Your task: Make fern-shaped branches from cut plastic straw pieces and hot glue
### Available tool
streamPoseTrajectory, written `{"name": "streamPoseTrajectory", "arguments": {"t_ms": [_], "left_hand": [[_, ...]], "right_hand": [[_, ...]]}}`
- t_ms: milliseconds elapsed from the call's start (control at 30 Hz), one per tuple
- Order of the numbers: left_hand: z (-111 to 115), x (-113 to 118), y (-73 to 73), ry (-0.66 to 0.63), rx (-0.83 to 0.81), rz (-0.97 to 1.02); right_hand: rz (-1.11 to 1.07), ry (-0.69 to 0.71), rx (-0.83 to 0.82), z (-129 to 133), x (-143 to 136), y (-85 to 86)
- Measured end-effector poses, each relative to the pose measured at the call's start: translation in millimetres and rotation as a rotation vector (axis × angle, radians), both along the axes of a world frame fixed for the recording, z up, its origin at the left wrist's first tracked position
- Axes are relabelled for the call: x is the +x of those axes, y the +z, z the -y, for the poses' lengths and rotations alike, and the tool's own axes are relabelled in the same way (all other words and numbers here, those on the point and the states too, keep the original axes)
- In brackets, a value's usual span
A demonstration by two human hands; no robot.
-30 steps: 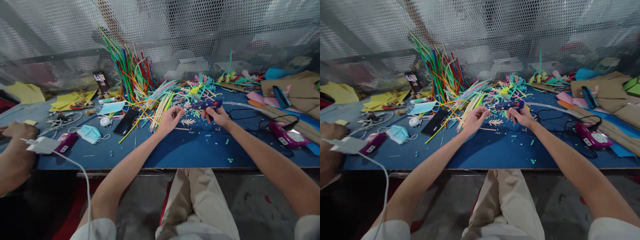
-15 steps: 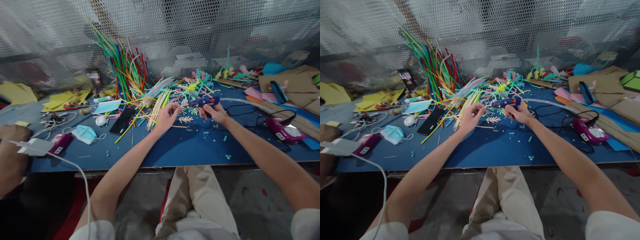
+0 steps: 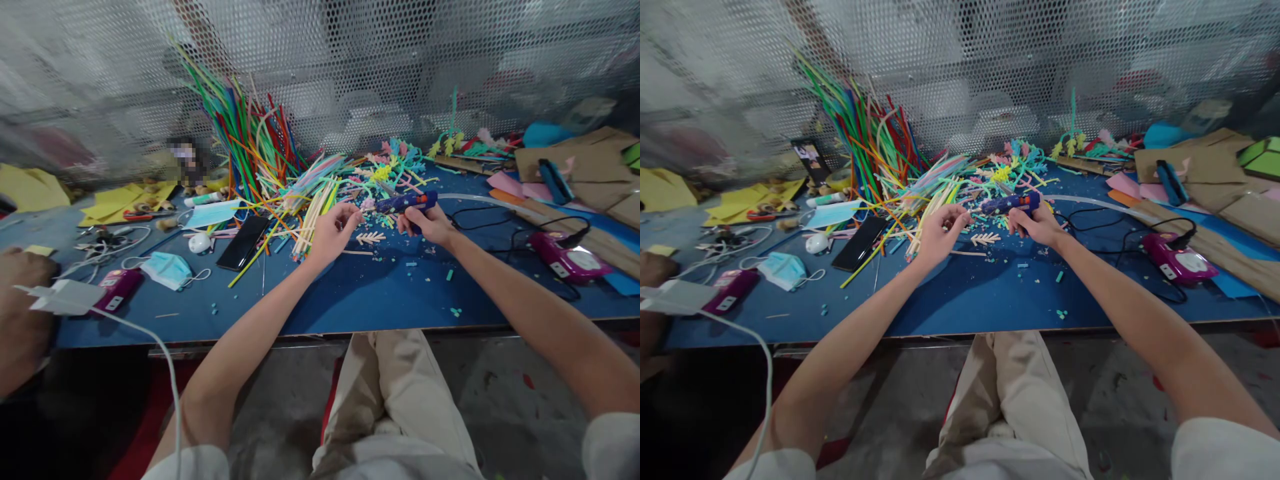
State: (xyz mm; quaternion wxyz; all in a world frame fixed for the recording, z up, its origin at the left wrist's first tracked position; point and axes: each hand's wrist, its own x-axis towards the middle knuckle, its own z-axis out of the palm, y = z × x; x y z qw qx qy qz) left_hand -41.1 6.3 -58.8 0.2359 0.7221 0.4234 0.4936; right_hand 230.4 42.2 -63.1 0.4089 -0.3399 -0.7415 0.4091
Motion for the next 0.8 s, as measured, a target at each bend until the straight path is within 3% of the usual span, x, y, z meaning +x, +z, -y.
{"name": "streamPoseTrajectory", "arguments": {"t_ms": [467,667,800], "left_hand": [[2,0,1.1,-0.056,0.001,-0.059],[-1,1,-2.9,-0.077,0.002,-0.144],[-3,1,-4.8,-0.054,0.016,-0.114]], "right_hand": [[-0.049,-0.044,0.005,0,0,0.6],[0.009,-0.309,0.073,-19,6,-3.1],[0.485,-0.626,0.245,-45,39,-1.7]]}}
